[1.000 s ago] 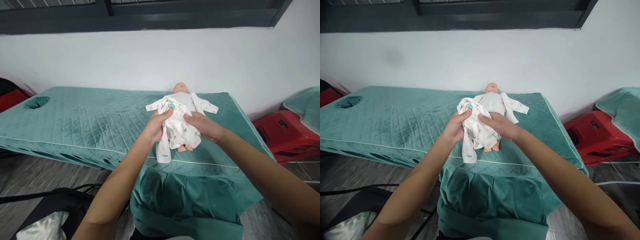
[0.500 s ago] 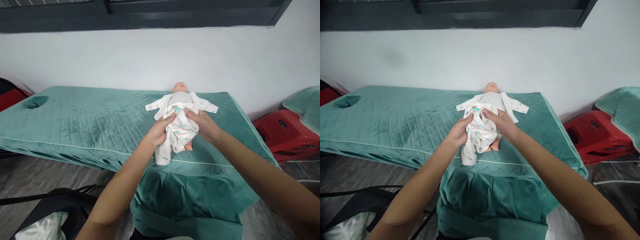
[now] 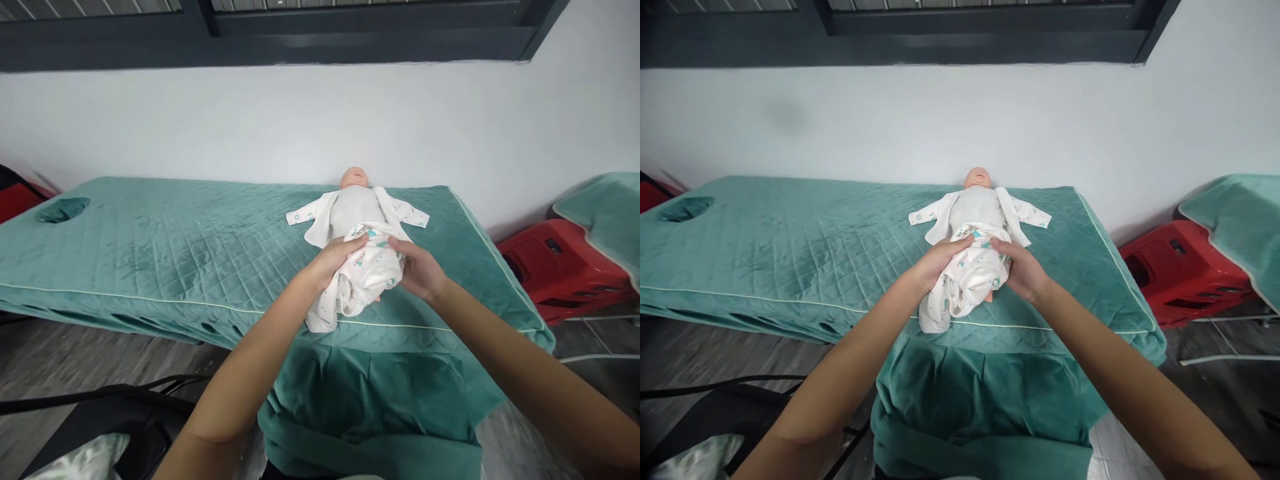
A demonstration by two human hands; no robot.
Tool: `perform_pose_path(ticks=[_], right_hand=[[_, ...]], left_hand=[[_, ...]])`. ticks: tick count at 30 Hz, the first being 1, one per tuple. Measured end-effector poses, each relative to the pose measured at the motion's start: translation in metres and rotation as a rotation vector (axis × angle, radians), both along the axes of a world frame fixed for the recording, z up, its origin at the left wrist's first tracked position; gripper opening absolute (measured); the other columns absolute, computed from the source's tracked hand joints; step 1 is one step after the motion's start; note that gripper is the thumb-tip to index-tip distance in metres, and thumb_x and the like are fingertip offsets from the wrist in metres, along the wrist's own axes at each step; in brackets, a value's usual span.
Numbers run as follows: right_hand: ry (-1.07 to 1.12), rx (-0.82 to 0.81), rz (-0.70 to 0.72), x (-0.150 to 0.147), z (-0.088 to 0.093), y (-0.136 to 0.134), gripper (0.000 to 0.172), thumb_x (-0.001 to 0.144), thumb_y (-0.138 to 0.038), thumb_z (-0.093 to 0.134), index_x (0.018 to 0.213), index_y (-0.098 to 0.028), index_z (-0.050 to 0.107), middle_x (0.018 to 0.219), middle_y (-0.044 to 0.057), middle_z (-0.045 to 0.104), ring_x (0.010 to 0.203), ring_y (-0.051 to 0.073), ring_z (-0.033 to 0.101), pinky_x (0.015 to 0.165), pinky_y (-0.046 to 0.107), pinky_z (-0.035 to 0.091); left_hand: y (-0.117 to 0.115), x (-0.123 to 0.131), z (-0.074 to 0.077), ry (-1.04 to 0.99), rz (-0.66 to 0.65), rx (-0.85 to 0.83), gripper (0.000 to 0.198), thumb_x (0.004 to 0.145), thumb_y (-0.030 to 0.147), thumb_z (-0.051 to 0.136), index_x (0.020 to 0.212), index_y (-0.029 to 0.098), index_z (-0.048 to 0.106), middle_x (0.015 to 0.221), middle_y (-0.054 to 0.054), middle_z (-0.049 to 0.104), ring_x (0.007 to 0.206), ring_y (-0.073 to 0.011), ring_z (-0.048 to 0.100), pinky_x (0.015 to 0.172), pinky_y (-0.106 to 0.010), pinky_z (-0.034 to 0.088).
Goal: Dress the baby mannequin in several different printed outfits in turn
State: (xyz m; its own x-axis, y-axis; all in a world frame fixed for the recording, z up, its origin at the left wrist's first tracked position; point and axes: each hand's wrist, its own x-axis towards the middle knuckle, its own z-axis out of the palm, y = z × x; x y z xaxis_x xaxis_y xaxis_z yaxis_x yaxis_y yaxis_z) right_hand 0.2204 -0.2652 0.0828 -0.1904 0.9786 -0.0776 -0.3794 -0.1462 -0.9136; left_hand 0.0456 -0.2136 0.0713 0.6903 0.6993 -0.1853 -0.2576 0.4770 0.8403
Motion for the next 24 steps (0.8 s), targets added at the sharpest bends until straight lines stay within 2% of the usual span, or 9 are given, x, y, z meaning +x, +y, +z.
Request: perform_pose_path(ticks=[3,6,8,9,12,15,19,24], right_hand=[[-0.086,-0.072,0.061,0.009,-0.014,-0.008,0.035,0.075,-0.042,0.080,0.099,-0.017,0.073,0.080,0.004,0.075,0.072,0.020,0.069,0.065,0.030,0.055],[-0.126,-0.176,0.081,0.015,-0.033,-0.018,0.038,0.068,-0.033,0.085,0.100,-0.017,0.073,0.089,0.005,0.077,0.079,0.021,0.071,0.074,0.032,0.057],[-0.143,-0.239,0.015,0.015,-0.050,-0.027,0.038,0.066,-0.032,0.085,0.099,-0.017,0.073,0.092,0.007,0.078,0.081,0.023,0.072,0.075,0.034,0.058],[-0.159,-0.271,-0.031,0.015,-0.059,-0.031,0.037,0.066,-0.033,0.084,0.098,-0.018,0.073,0.092,0.007,0.078,0.080,0.024,0.072,0.073,0.034,0.058],[-0.248,-0.358,-0.135,0.014,-0.083,-0.042,0.034,0.070,-0.038,0.078,0.097,-0.019,0.073,0.088,0.007,0.078,0.074,0.024,0.071,0.065,0.034,0.056],[-0.460,-0.301,-0.217,0.011,-0.098,-0.048,0.035,0.075,-0.043,0.070,0.100,-0.020,0.073,0.092,0.006,0.078,0.080,0.026,0.071,0.071,0.036,0.056],[-0.773,-0.111,-0.296,0.005,-0.102,-0.048,0.044,0.081,-0.045,0.061,0.115,-0.019,0.071,0.113,0.008,0.075,0.103,0.030,0.068,0.092,0.042,0.051],[-0.804,-0.102,-0.381,-0.006,-0.103,-0.054,0.052,0.088,-0.052,0.056,0.127,-0.019,0.064,0.124,0.011,0.071,0.114,0.031,0.064,0.098,0.044,0.049]], left_hand=[[0.007,0.009,0.000,0.288,-0.018,0.159,0.037,0.085,0.044,0.069,0.100,0.010,0.073,0.087,-0.012,0.077,0.075,-0.0231,0.072,0.074,-0.035,0.057],[0.012,0.022,0.001,0.710,-0.106,0.600,0.031,0.090,0.039,0.061,0.092,0.011,0.074,0.092,-0.012,0.077,0.088,-0.0258,0.072,0.080,-0.034,0.054],[0.011,0.031,0.000,0.941,-0.221,0.872,0.031,0.092,0.037,0.056,0.093,0.012,0.075,0.101,-0.014,0.077,0.099,-0.0274,0.071,0.085,-0.033,0.051],[0.009,0.035,0.000,1.031,-0.274,0.947,0.033,0.092,0.037,0.054,0.097,0.012,0.075,0.107,-0.015,0.076,0.103,-0.0282,0.070,0.087,-0.033,0.051],[-0.002,0.042,-0.003,1.238,-0.368,1.016,0.040,0.094,0.042,0.051,0.113,0.014,0.072,0.120,-0.018,0.073,0.112,-0.0309,0.068,0.088,-0.036,0.052],[-0.014,0.044,-0.004,1.363,-0.387,1.063,0.040,0.095,0.042,0.049,0.117,0.016,0.071,0.120,-0.017,0.073,0.115,-0.0326,0.068,0.089,-0.039,0.053],[-0.024,0.041,-0.002,1.382,-0.381,1.117,0.035,0.096,0.033,0.045,0.116,0.018,0.070,0.119,-0.014,0.073,0.113,-0.0301,0.069,0.088,-0.038,0.054],[-0.019,0.033,-0.005,1.314,-0.392,0.986,0.036,0.093,0.040,0.046,0.112,0.020,0.069,0.121,-0.014,0.072,0.112,-0.0296,0.069,0.085,-0.036,0.054]])
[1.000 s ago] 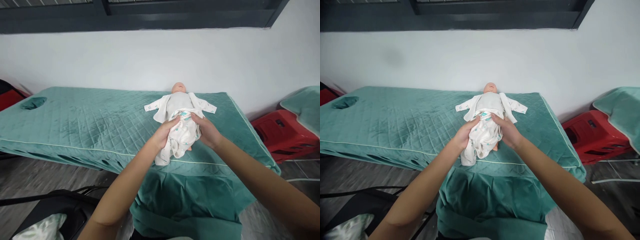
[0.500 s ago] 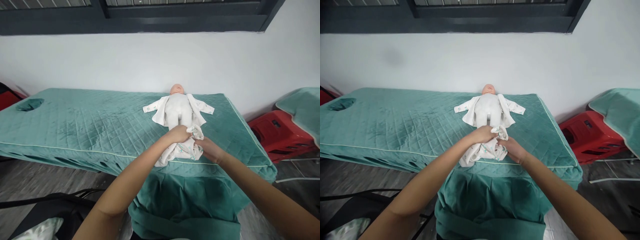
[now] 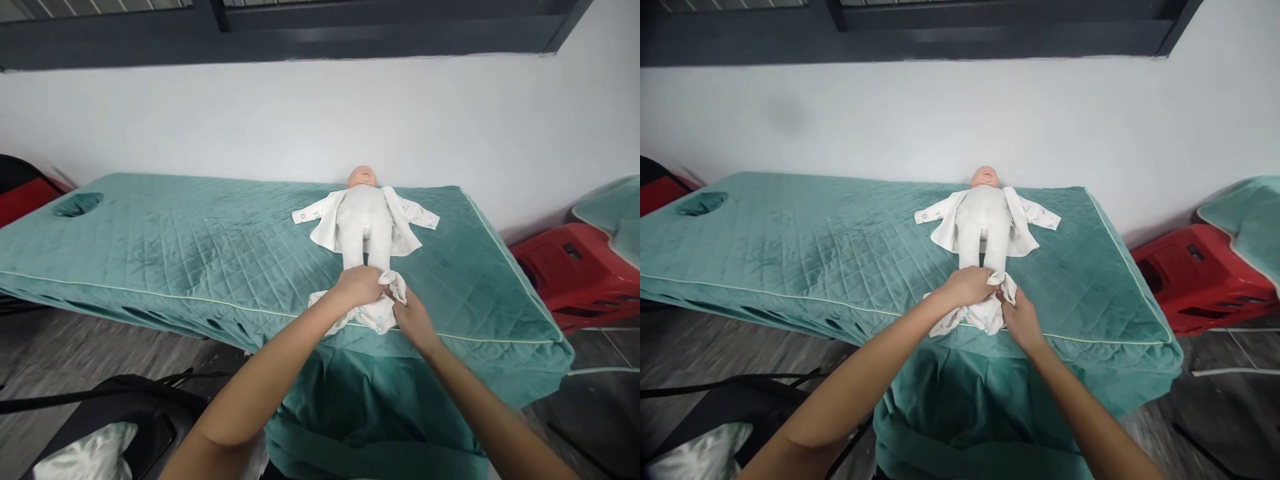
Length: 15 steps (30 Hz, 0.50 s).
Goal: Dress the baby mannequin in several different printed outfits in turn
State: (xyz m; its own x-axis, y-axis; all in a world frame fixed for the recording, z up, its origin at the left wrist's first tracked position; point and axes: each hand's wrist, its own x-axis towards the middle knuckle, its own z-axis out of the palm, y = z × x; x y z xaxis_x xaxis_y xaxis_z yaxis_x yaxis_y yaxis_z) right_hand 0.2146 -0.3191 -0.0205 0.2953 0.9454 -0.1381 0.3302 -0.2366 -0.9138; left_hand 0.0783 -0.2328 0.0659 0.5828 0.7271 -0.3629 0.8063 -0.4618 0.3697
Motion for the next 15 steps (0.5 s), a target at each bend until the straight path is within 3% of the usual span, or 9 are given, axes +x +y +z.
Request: perform_pose_path(ticks=[4,7,12,15], right_hand=[[0.156,0.063,-0.047,-0.007,-0.006,-0.008,0.050,0.088,-0.055,0.059,0.123,-0.018,0.063,0.124,0.012,0.070,0.111,0.030,0.064,0.097,0.043,0.050],[0.296,0.147,-0.111,-0.008,-0.011,-0.009,0.049,0.087,-0.056,0.061,0.121,-0.021,0.062,0.120,0.010,0.070,0.106,0.028,0.065,0.092,0.042,0.052],[0.229,0.338,-0.142,-0.001,-0.010,-0.001,0.030,0.087,-0.048,0.063,0.107,-0.026,0.062,0.104,0.006,0.069,0.093,0.024,0.063,0.085,0.040,0.052],[0.162,0.423,-0.168,0.002,-0.007,0.008,0.023,0.087,-0.044,0.063,0.100,-0.025,0.061,0.099,0.005,0.067,0.092,0.023,0.060,0.086,0.038,0.050]], left_hand=[[0.007,-0.004,-0.001,-0.056,0.010,-0.110,0.036,0.090,0.044,0.049,0.104,0.020,0.071,0.111,-0.013,0.075,0.106,-0.0300,0.069,0.079,-0.034,0.052],[0.010,-0.009,0.002,-0.225,-0.024,-0.192,0.032,0.087,0.044,0.056,0.099,0.018,0.070,0.103,-0.009,0.075,0.099,-0.0264,0.069,0.075,-0.029,0.049],[0.017,-0.028,0.005,-0.675,-0.028,-0.607,0.040,0.081,0.051,0.071,0.107,0.020,0.067,0.110,-0.004,0.071,0.098,-0.0203,0.067,0.072,-0.025,0.048],[0.025,-0.040,0.003,-0.822,0.021,-0.801,0.042,0.076,0.040,0.079,0.112,0.021,0.067,0.117,-0.005,0.069,0.105,-0.0196,0.065,0.082,-0.026,0.049]])
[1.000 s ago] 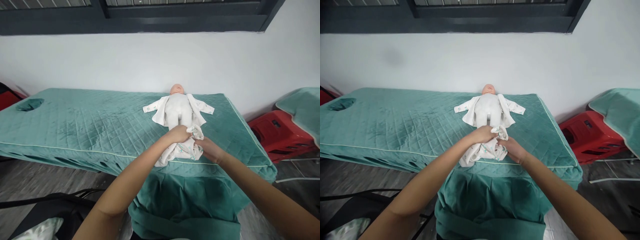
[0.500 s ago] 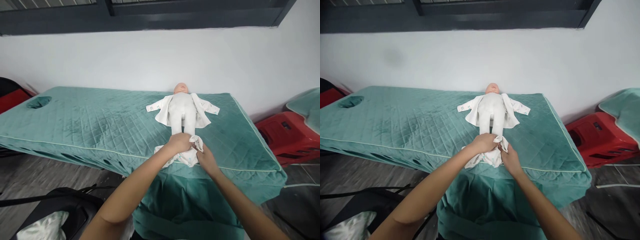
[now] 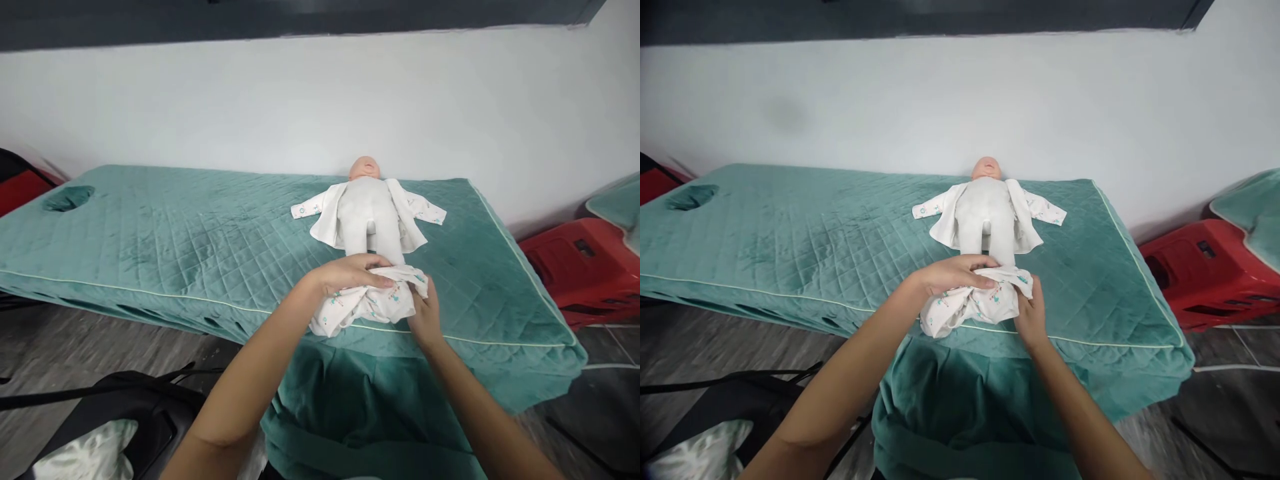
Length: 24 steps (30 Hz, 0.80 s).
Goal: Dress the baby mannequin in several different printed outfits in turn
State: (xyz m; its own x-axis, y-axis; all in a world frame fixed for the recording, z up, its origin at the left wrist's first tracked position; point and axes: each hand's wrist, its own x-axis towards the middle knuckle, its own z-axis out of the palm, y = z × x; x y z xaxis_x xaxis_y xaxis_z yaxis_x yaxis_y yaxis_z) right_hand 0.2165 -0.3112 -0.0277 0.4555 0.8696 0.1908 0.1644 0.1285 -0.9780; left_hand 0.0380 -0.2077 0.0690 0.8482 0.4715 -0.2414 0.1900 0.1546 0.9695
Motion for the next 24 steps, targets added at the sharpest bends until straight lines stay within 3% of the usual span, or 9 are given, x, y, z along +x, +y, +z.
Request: perform_pose_path(ticks=[6,12,14,21,24], right_hand=[[0.163,-0.047,0.009,0.000,-0.008,0.013,0.022,0.085,-0.040,0.066,0.100,-0.025,0.061,0.098,0.002,0.066,0.087,0.020,0.059,0.084,0.035,0.048],[-0.023,-0.016,-0.049,0.002,0.000,0.027,0.023,0.086,-0.043,0.063,0.096,-0.023,0.061,0.095,0.003,0.066,0.091,0.022,0.059,0.086,0.037,0.048],[-0.031,-0.025,-0.035,0.004,0.003,0.033,0.024,0.087,-0.045,0.062,0.096,-0.023,0.061,0.095,0.004,0.066,0.092,0.022,0.060,0.087,0.038,0.048],[0.059,-0.106,0.009,0.009,0.006,0.042,0.035,0.084,-0.050,0.065,0.106,-0.023,0.065,0.108,0.006,0.070,0.102,0.025,0.061,0.090,0.038,0.049],[0.120,-0.149,0.021,0.012,0.007,0.046,0.039,0.084,-0.050,0.066,0.112,-0.022,0.066,0.112,0.006,0.071,0.103,0.024,0.062,0.091,0.037,0.049]], left_hand=[[0.009,-0.005,-0.003,-0.097,0.119,-0.030,0.039,0.076,0.027,0.080,0.112,0.018,0.069,0.116,-0.007,0.068,0.107,-0.0184,0.063,0.091,-0.029,0.047],[0.020,0.012,-0.008,-0.168,0.299,0.038,0.031,0.080,0.023,0.074,0.109,0.016,0.067,0.113,-0.007,0.069,0.104,-0.0182,0.064,0.093,-0.031,0.047],[0.027,0.016,-0.008,-0.134,0.305,0.098,0.030,0.080,0.022,0.072,0.109,0.015,0.066,0.111,-0.008,0.069,0.102,-0.0183,0.064,0.093,-0.032,0.047],[0.041,0.025,-0.010,0.045,0.318,0.546,0.021,0.088,0.018,0.057,0.108,0.018,0.063,0.113,-0.006,0.069,0.107,-0.0203,0.063,0.098,-0.033,0.045],[0.043,0.034,-0.015,0.140,0.311,0.767,0.028,0.091,0.015,0.049,0.116,0.022,0.061,0.122,-0.005,0.067,0.116,-0.0220,0.060,0.103,-0.035,0.043]])
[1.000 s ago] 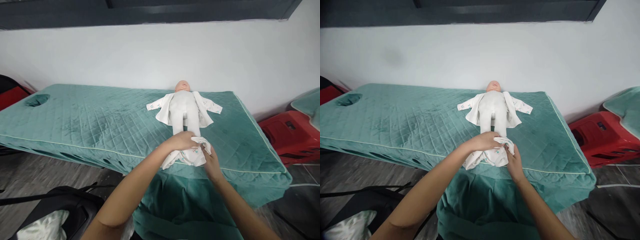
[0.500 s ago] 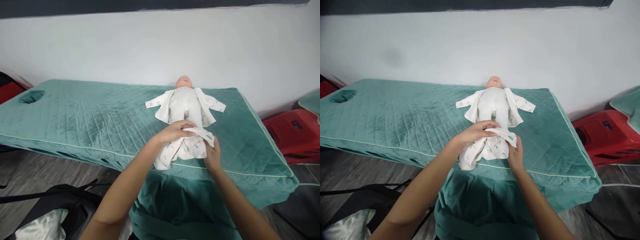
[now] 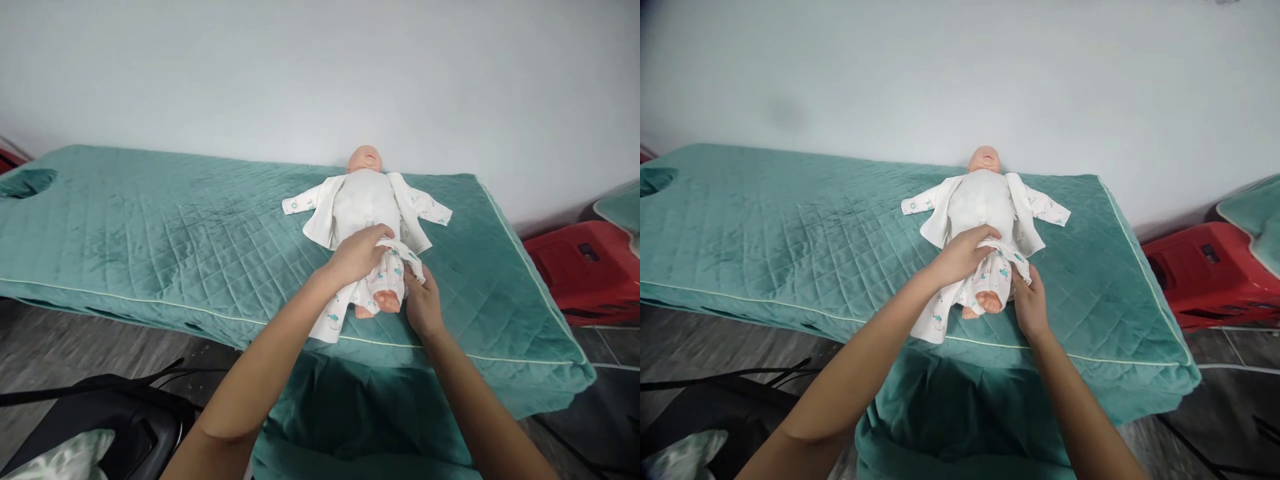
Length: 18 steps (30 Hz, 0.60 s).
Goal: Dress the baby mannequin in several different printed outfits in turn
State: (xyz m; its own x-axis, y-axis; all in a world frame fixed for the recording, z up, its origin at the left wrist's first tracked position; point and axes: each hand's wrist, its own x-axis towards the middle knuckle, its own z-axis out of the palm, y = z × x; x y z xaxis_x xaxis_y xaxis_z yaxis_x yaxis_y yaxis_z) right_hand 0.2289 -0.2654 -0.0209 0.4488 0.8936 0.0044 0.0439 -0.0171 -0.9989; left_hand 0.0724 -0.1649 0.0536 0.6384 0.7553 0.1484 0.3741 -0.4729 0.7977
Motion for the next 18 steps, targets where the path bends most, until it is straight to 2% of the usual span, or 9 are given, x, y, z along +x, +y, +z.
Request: perform_pose_path(ticks=[3,6,9,13,16,18], right_hand=[[0.015,-0.025,0.017,0.005,0.002,0.008,0.040,0.086,-0.050,0.066,0.113,-0.021,0.067,0.110,0.006,0.072,0.099,0.023,0.063,0.089,0.036,0.049],[-0.029,-0.024,0.022,0.010,0.002,0.018,0.039,0.087,-0.052,0.064,0.112,-0.022,0.067,0.110,0.005,0.072,0.096,0.022,0.062,0.088,0.035,0.049],[-0.100,-0.001,0.037,0.017,0.001,0.027,0.035,0.087,-0.052,0.064,0.106,-0.022,0.066,0.105,0.004,0.071,0.094,0.022,0.062,0.085,0.035,0.049],[-0.206,0.021,0.078,0.024,-0.002,0.040,0.022,0.086,-0.044,0.063,0.092,-0.023,0.064,0.088,0.002,0.069,0.084,0.021,0.059,0.078,0.033,0.047],[-0.281,0.069,0.076,0.030,-0.003,0.051,0.011,0.081,-0.033,0.061,0.085,-0.023,0.062,0.083,0.001,0.067,0.082,0.021,0.057,0.078,0.033,0.046],[-0.280,0.066,0.089,0.033,-0.004,0.057,0.010,0.077,-0.028,0.060,0.085,-0.023,0.062,0.081,0.000,0.066,0.081,0.020,0.056,0.078,0.032,0.046]], left_hand=[[0.003,0.007,-0.006,0.063,0.022,0.105,0.031,0.094,0.019,0.047,0.122,0.024,0.060,0.128,-0.005,0.065,0.121,-0.0241,0.058,0.105,-0.037,0.042],[0.007,0.004,-0.009,-0.032,0.020,0.057,0.030,0.093,0.020,0.052,0.121,0.022,0.061,0.128,-0.006,0.066,0.121,-0.0232,0.058,0.105,-0.035,0.042],[0.011,-0.011,-0.009,-0.199,-0.034,-0.157,0.029,0.091,0.030,0.060,0.117,0.019,0.065,0.121,-0.006,0.069,0.114,-0.0220,0.061,0.101,-0.032,0.044],[0.014,-0.038,-0.012,-0.345,-0.046,-0.483,0.035,0.086,0.043,0.068,0.111,0.019,0.070,0.101,-0.004,0.071,0.091,-0.0175,0.063,0.080,-0.027,0.047],[0.017,-0.052,-0.026,-0.498,-0.001,-0.604,0.033,0.080,0.043,0.075,0.102,0.018,0.072,0.089,-0.002,0.068,0.076,-0.0121,0.059,0.070,-0.023,0.044],[0.018,-0.057,-0.040,-0.634,0.014,-0.686,0.037,0.072,0.042,0.082,0.098,0.018,0.072,0.083,-0.001,0.067,0.071,-0.0109,0.058,0.068,-0.023,0.044]])
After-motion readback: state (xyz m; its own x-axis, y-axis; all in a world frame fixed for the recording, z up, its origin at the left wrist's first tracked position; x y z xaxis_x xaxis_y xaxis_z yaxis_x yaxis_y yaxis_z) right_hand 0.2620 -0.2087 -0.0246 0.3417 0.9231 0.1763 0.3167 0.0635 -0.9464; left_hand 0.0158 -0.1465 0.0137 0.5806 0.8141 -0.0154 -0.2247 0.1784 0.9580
